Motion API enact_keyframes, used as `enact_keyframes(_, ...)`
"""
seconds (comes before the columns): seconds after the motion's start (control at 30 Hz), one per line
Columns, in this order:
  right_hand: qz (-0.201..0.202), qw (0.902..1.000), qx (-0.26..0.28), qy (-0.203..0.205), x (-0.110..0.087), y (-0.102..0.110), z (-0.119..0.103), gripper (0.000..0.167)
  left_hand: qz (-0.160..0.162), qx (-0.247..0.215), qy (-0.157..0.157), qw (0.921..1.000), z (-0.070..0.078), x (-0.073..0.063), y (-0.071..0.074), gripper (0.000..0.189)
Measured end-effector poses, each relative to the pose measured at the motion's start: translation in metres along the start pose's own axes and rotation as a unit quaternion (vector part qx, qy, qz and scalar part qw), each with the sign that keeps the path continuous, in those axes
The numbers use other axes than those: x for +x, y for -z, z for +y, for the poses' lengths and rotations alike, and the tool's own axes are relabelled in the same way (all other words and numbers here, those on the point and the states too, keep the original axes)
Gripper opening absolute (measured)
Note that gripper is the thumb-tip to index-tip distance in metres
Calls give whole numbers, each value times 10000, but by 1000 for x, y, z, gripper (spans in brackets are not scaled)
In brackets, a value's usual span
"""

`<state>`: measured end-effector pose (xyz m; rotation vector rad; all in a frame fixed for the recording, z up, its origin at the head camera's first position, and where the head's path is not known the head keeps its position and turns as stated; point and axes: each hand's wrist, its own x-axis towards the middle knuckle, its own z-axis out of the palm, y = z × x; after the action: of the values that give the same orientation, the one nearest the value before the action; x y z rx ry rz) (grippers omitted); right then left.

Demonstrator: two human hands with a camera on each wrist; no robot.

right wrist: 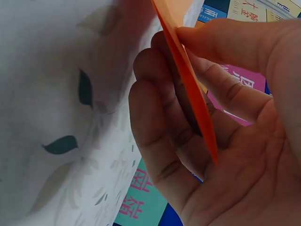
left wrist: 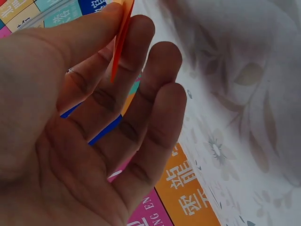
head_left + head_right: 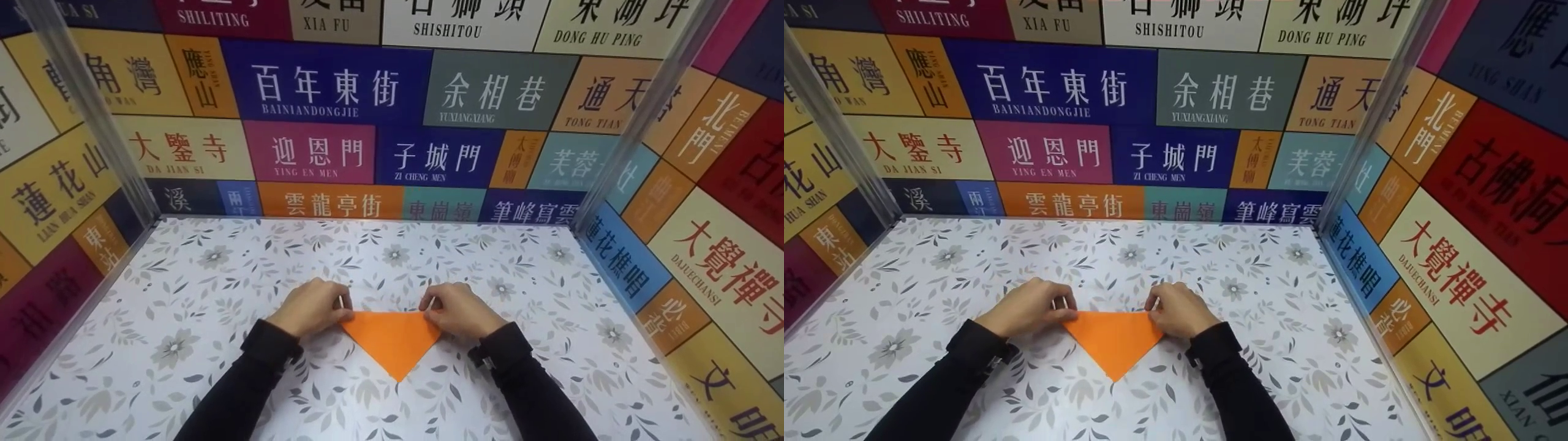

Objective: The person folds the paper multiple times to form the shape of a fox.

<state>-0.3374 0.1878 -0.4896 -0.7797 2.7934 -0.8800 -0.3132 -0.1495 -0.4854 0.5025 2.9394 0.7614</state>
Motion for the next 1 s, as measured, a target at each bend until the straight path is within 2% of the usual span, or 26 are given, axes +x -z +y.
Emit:
enact_keyframes(0.27,12,9999,-152,55,1,-4,5,13,-59,148,66,9999,-7,0,-3,15)
enact_keyframes(0.5,-37,9992,-356,-161,1,-6,4,10,24,273,122,9995,-11,0,-4,17)
enact_keyframes(0.77,-4,9987,-421,-288,3,-7,4,10,-37,274,271,9993,-13,2,-4,20)
enact_keyframes(1.0,9,9983,-479,-340,2,-7,3,10,29,315,242,9992,-13,3,-5,20)
